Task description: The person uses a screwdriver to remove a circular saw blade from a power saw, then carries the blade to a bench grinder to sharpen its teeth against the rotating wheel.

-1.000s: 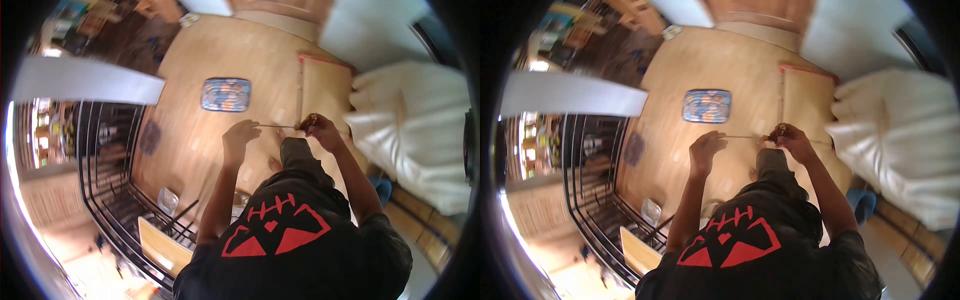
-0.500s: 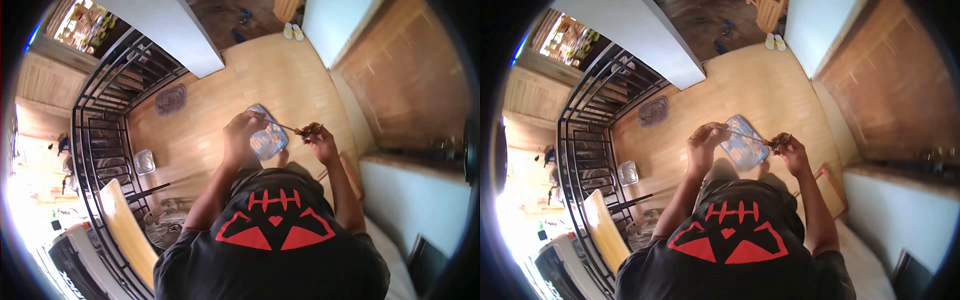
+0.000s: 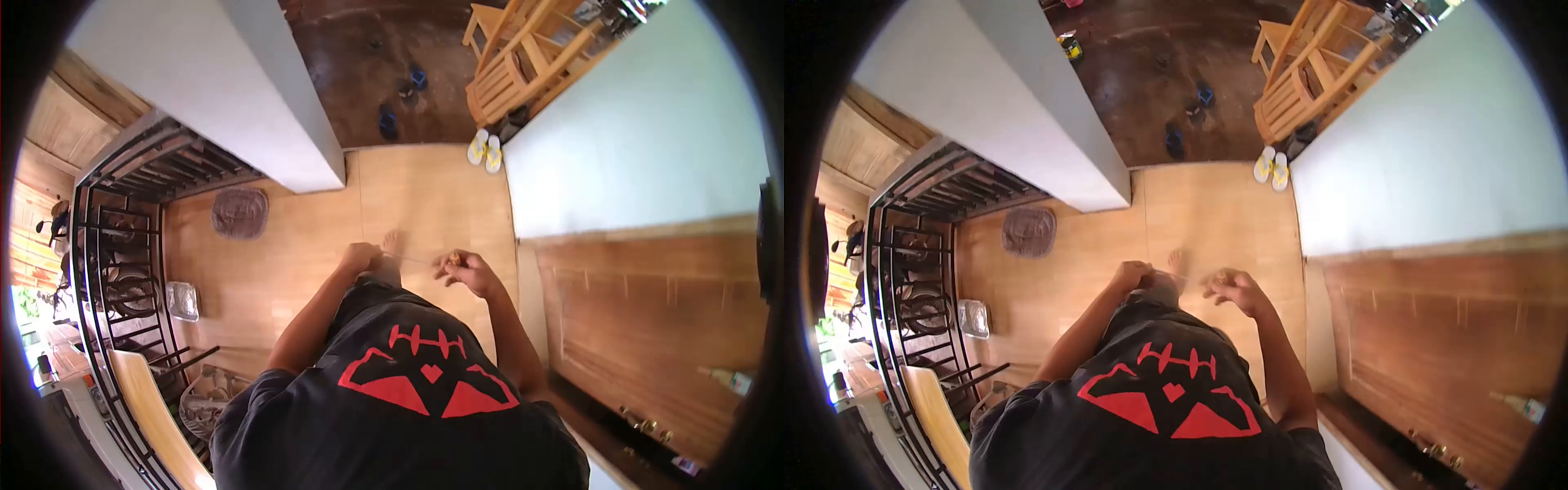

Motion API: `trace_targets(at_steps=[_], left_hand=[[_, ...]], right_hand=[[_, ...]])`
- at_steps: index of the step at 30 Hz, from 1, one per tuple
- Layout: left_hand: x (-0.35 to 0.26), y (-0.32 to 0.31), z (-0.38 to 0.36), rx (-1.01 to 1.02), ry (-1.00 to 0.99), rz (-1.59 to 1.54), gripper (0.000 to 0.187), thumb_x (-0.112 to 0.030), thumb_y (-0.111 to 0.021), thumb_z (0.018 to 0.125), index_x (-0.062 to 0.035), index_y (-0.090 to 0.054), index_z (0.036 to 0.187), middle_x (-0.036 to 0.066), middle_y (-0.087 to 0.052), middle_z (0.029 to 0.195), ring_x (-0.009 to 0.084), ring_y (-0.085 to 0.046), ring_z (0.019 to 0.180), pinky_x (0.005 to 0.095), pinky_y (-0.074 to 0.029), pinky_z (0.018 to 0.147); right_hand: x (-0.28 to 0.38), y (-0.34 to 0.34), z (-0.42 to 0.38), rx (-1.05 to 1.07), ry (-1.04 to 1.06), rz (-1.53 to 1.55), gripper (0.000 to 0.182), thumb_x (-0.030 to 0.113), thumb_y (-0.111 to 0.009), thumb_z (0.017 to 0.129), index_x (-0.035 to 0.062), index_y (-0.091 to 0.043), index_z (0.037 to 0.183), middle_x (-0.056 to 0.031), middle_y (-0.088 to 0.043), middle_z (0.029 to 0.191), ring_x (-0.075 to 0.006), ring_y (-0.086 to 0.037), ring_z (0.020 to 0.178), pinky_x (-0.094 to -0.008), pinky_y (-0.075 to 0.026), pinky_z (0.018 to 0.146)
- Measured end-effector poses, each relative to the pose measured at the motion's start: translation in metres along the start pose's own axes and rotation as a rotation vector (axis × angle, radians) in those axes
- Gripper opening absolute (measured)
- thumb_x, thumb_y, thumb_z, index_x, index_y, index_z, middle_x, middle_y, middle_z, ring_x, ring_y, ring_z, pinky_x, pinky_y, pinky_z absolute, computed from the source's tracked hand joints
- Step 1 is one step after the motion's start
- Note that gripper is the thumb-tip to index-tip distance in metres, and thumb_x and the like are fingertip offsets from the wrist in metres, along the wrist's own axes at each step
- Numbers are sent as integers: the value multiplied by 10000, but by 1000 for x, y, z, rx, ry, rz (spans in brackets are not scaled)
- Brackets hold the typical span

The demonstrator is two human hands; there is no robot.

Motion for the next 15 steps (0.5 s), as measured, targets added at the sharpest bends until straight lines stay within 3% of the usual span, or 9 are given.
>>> trace_targets(at_steps=[3, 4, 7, 8, 9, 12, 14, 15], left_hand=[[-49, 21, 74, -34, 7, 444, 330, -274, -583, 952, 37, -687, 914, 129, -717, 783, 197, -684, 636, 341, -551, 579], [-70, 29, 95, -15, -20, 540, 346, -291, -583, 947, 36, -690, 919, 125, -719, 774, 199, -685, 624, 347, -551, 568], [-99, 73, 182, 32, -174, 900, 314, -289, -604, 900, 10, -697, 895, 136, -712, 757, 235, -690, 632, 374, -559, 604], [-120, 89, 196, -51, -84, 821, 279, -266, -613, 866, 2, -691, 853, 158, -701, 750, 278, -686, 633, 405, -558, 623], [-135, 103, 208, -134, 7, 738, 245, -242, -622, 833, -7, -686, 811, 180, -690, 743, 322, -682, 634, 435, -557, 641], [-145, 156, 275, -298, -8, 600, 235, -258, -656, 797, -31, -691, 846, 155, -689, 733, 326, -688, 682, 464, -556, 674], [-165, 162, 306, -218, -233, 1207, 200, -241, -659, 801, -51, -696, 854, 143, -695, 716, 311, -692, 667, 449, -561, 653], [-170, 169, 311, -243, -306, 1216, 180, -226, -650, 814, -55, -696, 845, 145, -699, 706, 309, -694, 640, 440, -562, 639]], right_hand=[[22, 90, 43, -214, -63, -165, 113, 145, -606, 967, 35, -621, 990, -95, -707, 1031, -179, -695, 840, -292, -531, 686], [18, 129, 50, -385, -125, -129, 114, 163, -609, 967, 50, -621, 968, -79, -707, 970, -161, -691, 819, -281, -518, 647], [-18, 235, 66, -737, -225, -49, 93, 164, -617, 950, 87, -586, 907, -25, -604, 751, -127, -587, 613, -273, -467, 519], [-23, 259, 67, -848, -270, -13, 100, 162, -614, 945, 92, -574, 886, -14, -568, 711, -123, -557, 573, -272, -450, 486], [-33, 279, 74, -849, -321, 42, 112, 169, -603, 945, 96, -565, 869, -12, -552, 700, -122, -545, 557, -270, -437, 463], [-75, 341, 105, -837, -499, 5, 153, 202, -542, 970, 93, -569, 866, -17, -535, 677, -129, -515, 515, -282, -419, 426], [-79, 368, 127, -741, -669, -151, 187, 215, -543, 980, 68, -640, 917, -31, -541, 620, -154, -528, 495, -311, -410, 417], [-127, 408, 159, -404, -664, -407, 201, 209, -549, 982, 48, -664, 953, -55, -552, 627, -176, -531, 501, -344, -425, 423]])
Point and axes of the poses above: each hand's wrist, its own z-axis towards the middle knuckle, its own y-axis out of the back of the hand, x = y × z, the point moved 9 cm from there along z, towards the middle knuckle
